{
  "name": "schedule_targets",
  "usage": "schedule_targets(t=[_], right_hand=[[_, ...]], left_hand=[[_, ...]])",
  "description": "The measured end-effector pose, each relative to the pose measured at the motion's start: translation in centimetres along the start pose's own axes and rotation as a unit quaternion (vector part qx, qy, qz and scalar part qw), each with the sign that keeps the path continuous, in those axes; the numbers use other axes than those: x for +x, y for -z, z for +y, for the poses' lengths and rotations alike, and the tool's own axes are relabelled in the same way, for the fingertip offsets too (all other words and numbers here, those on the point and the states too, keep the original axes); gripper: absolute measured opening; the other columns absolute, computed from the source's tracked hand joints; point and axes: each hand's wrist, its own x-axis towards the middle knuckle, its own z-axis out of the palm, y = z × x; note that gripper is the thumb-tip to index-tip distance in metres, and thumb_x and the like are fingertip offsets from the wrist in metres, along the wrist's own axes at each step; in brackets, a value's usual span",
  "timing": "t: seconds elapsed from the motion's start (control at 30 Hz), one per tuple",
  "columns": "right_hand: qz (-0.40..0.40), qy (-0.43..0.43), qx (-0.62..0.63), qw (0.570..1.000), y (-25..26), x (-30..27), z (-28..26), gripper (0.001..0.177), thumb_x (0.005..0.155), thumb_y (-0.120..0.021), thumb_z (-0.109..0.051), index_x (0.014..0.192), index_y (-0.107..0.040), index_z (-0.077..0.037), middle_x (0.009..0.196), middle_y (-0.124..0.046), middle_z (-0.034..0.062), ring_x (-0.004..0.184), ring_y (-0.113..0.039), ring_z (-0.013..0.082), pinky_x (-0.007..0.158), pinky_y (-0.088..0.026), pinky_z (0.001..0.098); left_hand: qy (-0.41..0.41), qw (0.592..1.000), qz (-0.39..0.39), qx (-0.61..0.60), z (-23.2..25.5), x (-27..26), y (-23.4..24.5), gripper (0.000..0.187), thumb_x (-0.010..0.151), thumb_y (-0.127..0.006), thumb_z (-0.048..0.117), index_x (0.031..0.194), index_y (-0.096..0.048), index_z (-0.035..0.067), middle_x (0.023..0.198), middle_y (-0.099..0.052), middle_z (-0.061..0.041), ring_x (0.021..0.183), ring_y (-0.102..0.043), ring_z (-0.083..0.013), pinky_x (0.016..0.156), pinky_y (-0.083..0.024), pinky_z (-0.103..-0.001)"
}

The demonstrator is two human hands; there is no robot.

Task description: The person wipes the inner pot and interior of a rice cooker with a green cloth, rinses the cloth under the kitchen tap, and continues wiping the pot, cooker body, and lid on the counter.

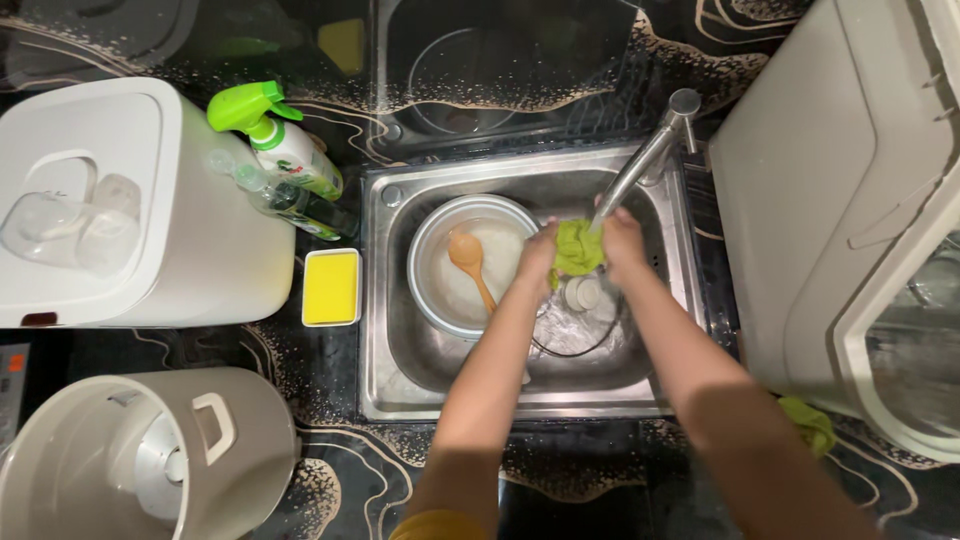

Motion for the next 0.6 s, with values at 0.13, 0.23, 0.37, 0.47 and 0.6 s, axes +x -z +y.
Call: schedule_targets(t=[0.13,0.23,0.37,0.47,0.6], right_hand=[[-0.125,-0.136,0.25,0.95,1.8,-1.5,-3.0,0.016,0.102,-0.061,-0.016,0.118,-0.062,-0.012,0.109,-0.071,0.0071,0.095,-0.07,0.0213,0.083,-0.056,0.0381],[-0.114,-0.175,0.323,0.923,2.7,-2.9,-5.9,0.017,0.101,-0.056,-0.02,0.117,-0.06,-0.014,0.111,-0.071,0.0061,0.102,-0.071,0.0232,0.091,-0.058,0.043],[-0.139,-0.163,0.337,0.917,2.7,-4.0,-8.0,0.019,0.104,-0.059,-0.022,0.119,-0.06,-0.012,0.118,-0.07,0.0077,0.11,-0.069,0.0251,0.099,-0.056,0.0432],[-0.128,-0.149,0.358,0.913,3.4,-3.9,-8.9,0.021,0.101,-0.063,-0.009,0.122,-0.06,-0.014,0.119,-0.069,0.0067,0.113,-0.068,0.0239,0.101,-0.056,0.0419],[-0.074,-0.088,0.206,0.972,5.7,-3.7,-8.6,0.032,0.093,-0.063,-0.002,0.12,-0.06,-0.019,0.113,-0.069,0.0061,0.104,-0.068,0.0225,0.088,-0.055,0.0408]], left_hand=[[-0.186,0.981,0.007,0.054,0.4,-2.1,-0.5,0.04,0.097,-0.054,0.023,0.134,-0.055,0.008,0.131,-0.063,-0.019,0.122,-0.058,-0.0319,0.097,-0.047,-0.041],[-0.339,0.901,0.006,0.269,0.9,-3.7,-1.5,0.071,0.078,-0.069,0.013,0.147,-0.053,0.012,0.154,-0.044,-0.023,0.145,-0.037,-0.0366,0.116,-0.032,-0.041],[-0.332,0.762,-0.036,0.555,0.7,-5.3,-3.8,0.115,0.064,-0.093,0.016,0.156,-0.023,0.018,0.164,-0.029,-0.02,0.15,-0.012,-0.0453,0.113,-0.004,-0.061],[-0.38,0.86,-0.196,0.279,0.7,-4.5,-4.4,0.101,0.072,-0.073,0.0,0.157,-0.024,0.022,0.147,-0.051,-0.022,0.137,-0.049,-0.0304,0.111,-0.041,-0.035],[-0.292,0.898,-0.076,0.319,1.2,-2.1,-2.8,0.067,0.091,-0.058,0.0,0.153,-0.039,0.017,0.123,-0.066,-0.018,0.105,-0.065,-0.0262,0.09,-0.053,-0.034]])
